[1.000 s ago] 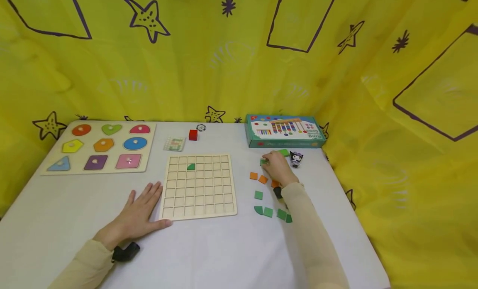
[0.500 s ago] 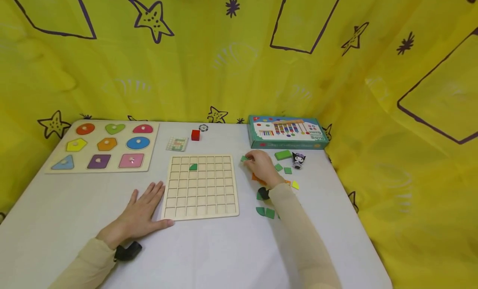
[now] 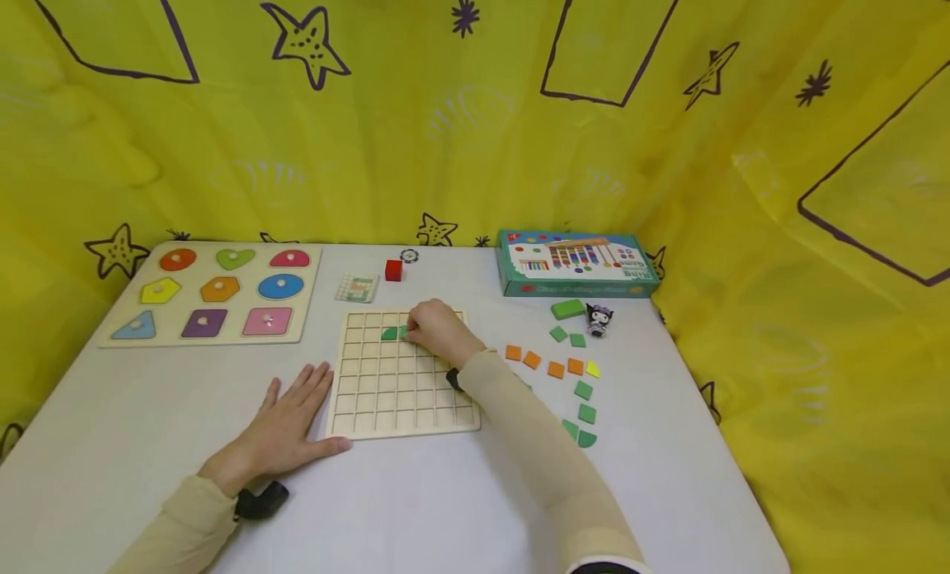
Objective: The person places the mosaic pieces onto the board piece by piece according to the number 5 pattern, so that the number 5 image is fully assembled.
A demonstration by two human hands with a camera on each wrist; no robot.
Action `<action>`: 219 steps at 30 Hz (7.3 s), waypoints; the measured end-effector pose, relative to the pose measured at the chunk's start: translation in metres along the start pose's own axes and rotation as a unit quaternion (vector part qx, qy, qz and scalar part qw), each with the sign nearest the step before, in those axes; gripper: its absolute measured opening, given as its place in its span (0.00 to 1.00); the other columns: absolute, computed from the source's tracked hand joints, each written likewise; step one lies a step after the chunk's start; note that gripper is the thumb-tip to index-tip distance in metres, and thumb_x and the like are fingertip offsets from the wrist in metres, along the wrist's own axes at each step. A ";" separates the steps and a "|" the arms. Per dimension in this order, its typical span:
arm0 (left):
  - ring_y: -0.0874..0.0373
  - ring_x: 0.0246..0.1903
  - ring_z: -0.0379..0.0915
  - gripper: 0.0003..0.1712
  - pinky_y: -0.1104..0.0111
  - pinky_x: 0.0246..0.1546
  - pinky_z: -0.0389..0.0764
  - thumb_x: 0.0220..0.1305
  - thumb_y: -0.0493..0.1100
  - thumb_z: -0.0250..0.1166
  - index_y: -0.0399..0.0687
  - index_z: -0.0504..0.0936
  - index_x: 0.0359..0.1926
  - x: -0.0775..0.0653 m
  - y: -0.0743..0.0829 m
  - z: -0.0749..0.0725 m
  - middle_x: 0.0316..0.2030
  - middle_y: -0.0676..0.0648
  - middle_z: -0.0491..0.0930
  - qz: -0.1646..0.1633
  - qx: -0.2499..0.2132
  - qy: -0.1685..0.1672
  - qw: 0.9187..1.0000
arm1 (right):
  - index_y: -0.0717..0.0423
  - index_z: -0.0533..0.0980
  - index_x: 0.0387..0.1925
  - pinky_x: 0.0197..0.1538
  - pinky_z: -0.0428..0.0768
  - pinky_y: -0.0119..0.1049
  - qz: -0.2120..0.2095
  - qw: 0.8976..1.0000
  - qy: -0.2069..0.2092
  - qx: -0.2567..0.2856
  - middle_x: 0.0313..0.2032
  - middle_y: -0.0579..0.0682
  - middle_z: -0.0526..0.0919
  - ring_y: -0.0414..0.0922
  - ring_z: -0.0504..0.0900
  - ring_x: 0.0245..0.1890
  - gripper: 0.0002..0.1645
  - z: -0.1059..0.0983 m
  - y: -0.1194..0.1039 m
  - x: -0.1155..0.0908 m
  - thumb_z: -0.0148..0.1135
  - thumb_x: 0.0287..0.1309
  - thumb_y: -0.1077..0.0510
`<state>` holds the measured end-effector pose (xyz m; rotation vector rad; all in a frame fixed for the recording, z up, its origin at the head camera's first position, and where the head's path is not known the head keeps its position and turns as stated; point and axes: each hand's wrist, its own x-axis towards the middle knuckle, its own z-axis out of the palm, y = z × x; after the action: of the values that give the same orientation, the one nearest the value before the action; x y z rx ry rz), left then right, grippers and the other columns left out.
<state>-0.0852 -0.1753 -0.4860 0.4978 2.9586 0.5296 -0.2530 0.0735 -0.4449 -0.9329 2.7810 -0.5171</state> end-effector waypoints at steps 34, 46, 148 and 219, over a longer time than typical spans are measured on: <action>0.41 0.73 0.37 0.67 0.38 0.65 0.33 0.52 0.80 0.56 0.34 0.52 0.74 0.000 0.001 0.003 0.75 0.38 0.47 -0.006 0.001 0.000 1.000 | 0.71 0.80 0.49 0.46 0.75 0.52 0.196 0.972 0.130 0.005 0.36 0.61 0.81 0.57 0.75 0.39 0.19 -0.048 0.157 -0.142 0.65 0.62 0.59; 0.42 0.73 0.36 0.67 0.38 0.66 0.32 0.52 0.80 0.57 0.34 0.51 0.74 0.002 0.002 0.003 0.75 0.39 0.46 -0.008 0.003 0.000 1.000 | 0.71 0.81 0.44 0.46 0.73 0.52 0.226 0.968 0.103 -0.035 0.38 0.63 0.76 0.58 0.72 0.41 0.18 -0.046 0.158 -0.143 0.67 0.61 0.58; 0.44 0.74 0.36 0.65 0.39 0.66 0.33 0.54 0.80 0.55 0.36 0.50 0.75 0.006 0.002 0.003 0.75 0.40 0.45 0.000 0.015 -0.006 1.000 | 0.74 0.76 0.51 0.57 0.67 0.62 0.215 0.971 0.104 0.026 0.49 0.72 0.76 0.67 0.71 0.50 0.19 -0.052 0.172 -0.177 0.60 0.65 0.62; 0.45 0.74 0.36 0.65 0.38 0.66 0.35 0.53 0.80 0.55 0.36 0.51 0.75 0.004 -0.001 0.002 0.75 0.40 0.46 -0.008 0.021 -0.006 1.000 | 0.64 0.83 0.42 0.54 0.75 0.44 -0.016 0.999 0.029 -0.012 0.41 0.54 0.83 0.51 0.77 0.45 0.10 -0.009 0.038 -0.029 0.66 0.61 0.61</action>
<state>-0.0892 -0.1741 -0.4888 0.4786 2.9649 0.4618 -0.2534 0.1220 -0.4495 -0.9837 2.8345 -0.5262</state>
